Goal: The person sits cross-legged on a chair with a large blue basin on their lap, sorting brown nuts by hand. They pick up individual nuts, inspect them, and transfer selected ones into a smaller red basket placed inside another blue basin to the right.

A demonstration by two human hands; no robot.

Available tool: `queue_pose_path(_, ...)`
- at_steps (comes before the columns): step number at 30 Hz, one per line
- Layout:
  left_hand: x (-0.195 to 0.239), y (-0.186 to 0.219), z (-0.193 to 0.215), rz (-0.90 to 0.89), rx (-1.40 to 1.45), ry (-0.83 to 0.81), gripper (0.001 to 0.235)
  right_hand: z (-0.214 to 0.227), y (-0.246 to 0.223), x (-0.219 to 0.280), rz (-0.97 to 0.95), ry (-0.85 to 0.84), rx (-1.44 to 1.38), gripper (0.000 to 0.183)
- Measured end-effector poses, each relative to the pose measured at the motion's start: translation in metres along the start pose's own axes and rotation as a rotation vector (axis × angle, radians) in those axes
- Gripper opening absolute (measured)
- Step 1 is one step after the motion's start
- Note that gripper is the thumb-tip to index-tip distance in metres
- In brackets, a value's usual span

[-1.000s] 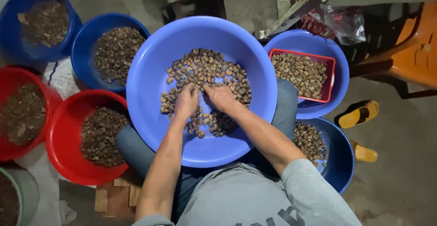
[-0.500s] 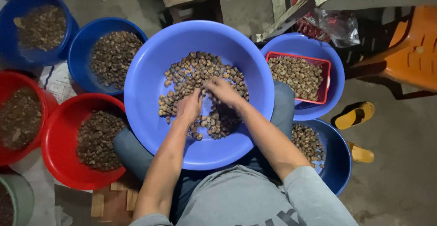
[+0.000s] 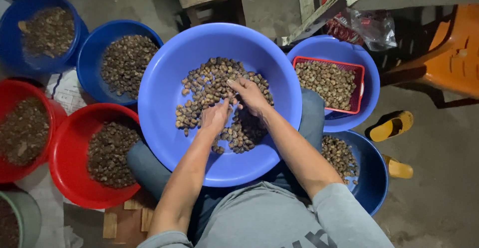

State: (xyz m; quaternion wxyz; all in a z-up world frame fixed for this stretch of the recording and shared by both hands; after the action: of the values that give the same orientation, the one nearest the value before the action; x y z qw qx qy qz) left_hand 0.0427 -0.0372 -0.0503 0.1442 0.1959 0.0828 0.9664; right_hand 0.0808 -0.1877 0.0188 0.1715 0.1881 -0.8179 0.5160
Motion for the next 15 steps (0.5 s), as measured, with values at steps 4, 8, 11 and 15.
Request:
queue_pose_path(4,-0.003,-0.003,-0.007,-0.015,-0.029,-0.068,0.03,0.005,0.005,-0.002,-0.036,0.054,-0.01,0.024)
queue_pose_path(8,0.002,-0.003,0.012,0.068,0.082,-0.021,0.024,0.006,0.008,-0.003,-0.108,0.114,0.003,0.035)
queue_pose_path(11,0.018,-0.002,0.055,0.15,0.472,0.145,0.028,0.002,0.025,0.0,-0.191,0.116,0.003,0.048)
queue_pose_path(15,0.035,0.006,0.098,0.234,0.81,0.469,0.028,-0.013,0.074,-0.004,-0.349,0.102,-0.122,0.096)
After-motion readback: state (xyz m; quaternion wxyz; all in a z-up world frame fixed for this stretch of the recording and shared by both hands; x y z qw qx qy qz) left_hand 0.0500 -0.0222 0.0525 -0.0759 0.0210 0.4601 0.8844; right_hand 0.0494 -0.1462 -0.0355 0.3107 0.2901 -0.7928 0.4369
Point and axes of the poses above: each hand's wrist, its own x-axis away from the middle knuckle, its own z-axis out of the back of the hand, y = z × x, the point moved 4 cm from there along -x, towards the middle knuckle, and after that the axes turned 8 degrees about -x, right-handed, at the moved point
